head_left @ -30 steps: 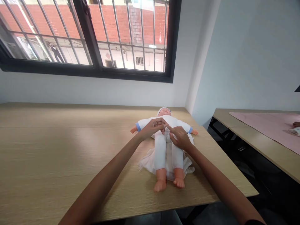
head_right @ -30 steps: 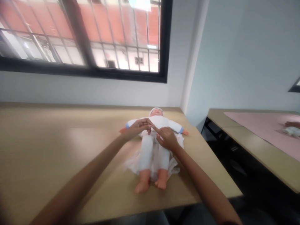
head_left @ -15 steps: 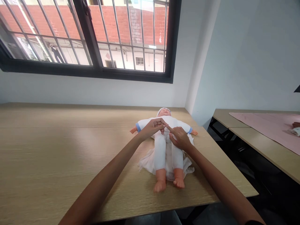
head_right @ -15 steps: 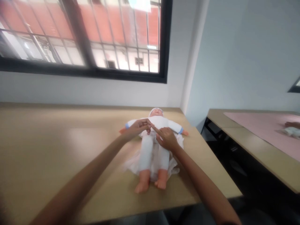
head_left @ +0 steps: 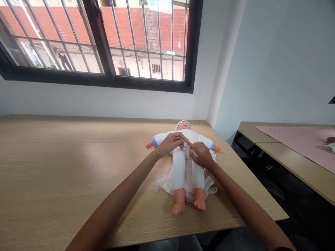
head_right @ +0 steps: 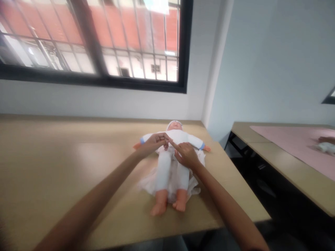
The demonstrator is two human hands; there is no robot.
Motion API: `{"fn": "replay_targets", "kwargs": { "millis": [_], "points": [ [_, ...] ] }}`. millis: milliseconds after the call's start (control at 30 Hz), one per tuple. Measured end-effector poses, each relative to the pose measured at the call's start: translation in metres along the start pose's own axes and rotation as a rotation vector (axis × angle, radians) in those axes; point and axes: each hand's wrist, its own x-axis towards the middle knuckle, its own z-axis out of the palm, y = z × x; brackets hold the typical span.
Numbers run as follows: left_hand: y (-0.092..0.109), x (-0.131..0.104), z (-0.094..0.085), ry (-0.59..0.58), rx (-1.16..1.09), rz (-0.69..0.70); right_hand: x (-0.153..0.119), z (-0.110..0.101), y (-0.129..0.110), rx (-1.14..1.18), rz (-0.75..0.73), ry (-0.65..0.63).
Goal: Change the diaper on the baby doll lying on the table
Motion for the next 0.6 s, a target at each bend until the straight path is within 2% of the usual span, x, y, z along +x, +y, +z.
{"fn": "replay_targets", "kwargs": {
  "millis": [600],
  "points": [
    [-0.0044, 0.0014, 0.0000, -0.006, 0.001, 0.012, 0.0001, -0.0002, -0.0009, -0.007, 0.002, -0.023]
  ]
}}
